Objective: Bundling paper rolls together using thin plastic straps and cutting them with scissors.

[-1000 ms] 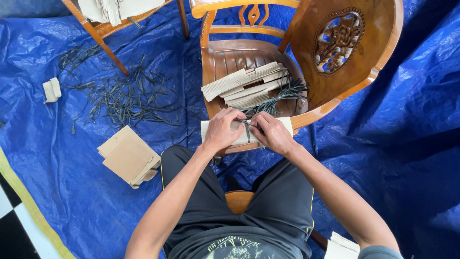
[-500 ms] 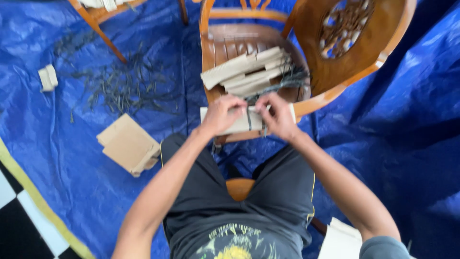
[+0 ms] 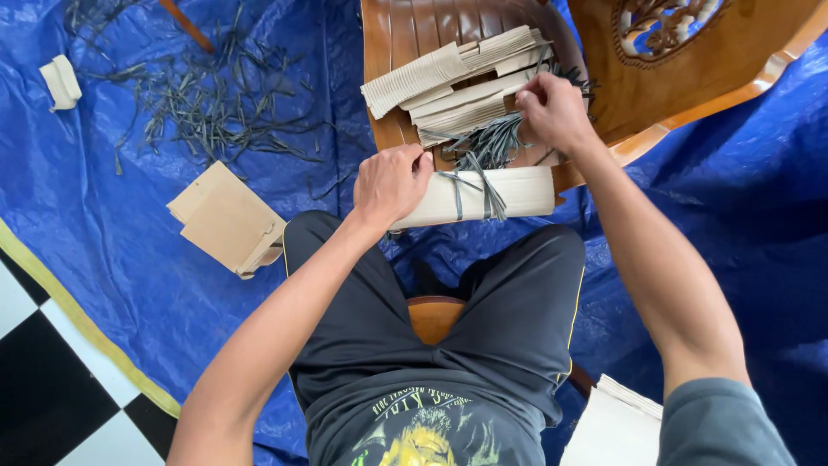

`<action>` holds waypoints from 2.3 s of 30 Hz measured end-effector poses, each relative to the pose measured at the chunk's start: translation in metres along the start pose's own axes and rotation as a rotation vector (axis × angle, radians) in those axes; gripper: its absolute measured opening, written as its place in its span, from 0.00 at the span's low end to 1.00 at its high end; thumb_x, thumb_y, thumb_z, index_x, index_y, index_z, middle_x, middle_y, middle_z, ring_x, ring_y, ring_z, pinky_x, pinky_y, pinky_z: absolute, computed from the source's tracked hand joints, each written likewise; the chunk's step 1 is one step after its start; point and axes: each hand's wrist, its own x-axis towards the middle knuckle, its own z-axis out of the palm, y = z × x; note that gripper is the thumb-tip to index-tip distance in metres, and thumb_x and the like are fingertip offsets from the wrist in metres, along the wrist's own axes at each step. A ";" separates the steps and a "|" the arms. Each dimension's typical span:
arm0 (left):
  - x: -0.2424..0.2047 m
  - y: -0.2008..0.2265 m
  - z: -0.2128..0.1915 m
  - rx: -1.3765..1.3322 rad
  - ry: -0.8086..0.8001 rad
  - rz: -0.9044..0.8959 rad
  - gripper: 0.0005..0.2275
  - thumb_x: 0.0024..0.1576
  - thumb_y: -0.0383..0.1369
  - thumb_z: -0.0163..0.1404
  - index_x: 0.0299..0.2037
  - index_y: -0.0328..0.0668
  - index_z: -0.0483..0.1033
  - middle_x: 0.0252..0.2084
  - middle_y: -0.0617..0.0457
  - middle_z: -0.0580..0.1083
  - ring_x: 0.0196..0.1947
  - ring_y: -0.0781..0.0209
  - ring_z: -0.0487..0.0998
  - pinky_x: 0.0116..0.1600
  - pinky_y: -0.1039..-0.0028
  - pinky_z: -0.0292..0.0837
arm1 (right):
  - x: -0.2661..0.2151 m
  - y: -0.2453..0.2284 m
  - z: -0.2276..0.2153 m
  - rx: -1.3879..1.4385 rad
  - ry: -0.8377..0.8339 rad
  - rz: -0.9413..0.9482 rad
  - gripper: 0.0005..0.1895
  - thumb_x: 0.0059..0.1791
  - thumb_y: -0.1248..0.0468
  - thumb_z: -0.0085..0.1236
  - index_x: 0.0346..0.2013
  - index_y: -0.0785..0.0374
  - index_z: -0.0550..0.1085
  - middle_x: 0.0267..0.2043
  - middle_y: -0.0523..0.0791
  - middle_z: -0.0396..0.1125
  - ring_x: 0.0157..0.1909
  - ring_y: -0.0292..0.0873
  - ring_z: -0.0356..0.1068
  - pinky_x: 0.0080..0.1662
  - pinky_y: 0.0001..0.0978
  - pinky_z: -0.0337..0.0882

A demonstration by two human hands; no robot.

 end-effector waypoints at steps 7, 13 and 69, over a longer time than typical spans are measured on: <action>-0.001 0.006 -0.003 -0.025 0.040 -0.053 0.12 0.59 0.35 0.50 0.27 0.36 0.76 0.29 0.42 0.78 0.30 0.40 0.79 0.36 0.54 0.73 | 0.073 0.105 0.042 -0.373 -0.285 -0.017 0.08 0.49 0.62 0.61 0.39 0.62 0.80 0.39 0.54 0.75 0.42 0.56 0.75 0.48 0.44 0.73; 0.000 0.006 -0.006 -0.023 0.052 -0.053 0.11 0.58 0.34 0.51 0.26 0.36 0.75 0.28 0.43 0.76 0.29 0.42 0.79 0.35 0.55 0.73 | 0.084 0.104 0.060 -0.748 -0.446 0.021 0.09 0.49 0.71 0.53 0.40 0.62 0.79 0.46 0.57 0.73 0.49 0.61 0.72 0.51 0.52 0.71; 0.039 0.012 0.013 -0.309 0.289 -0.014 0.07 0.61 0.34 0.53 0.42 0.40 0.73 0.37 0.50 0.73 0.30 0.56 0.78 0.37 0.63 0.72 | -0.040 -0.044 0.007 -0.323 0.198 -0.393 0.14 0.54 0.67 0.57 0.52 0.68 0.67 0.45 0.59 0.67 0.46 0.67 0.68 0.46 0.55 0.67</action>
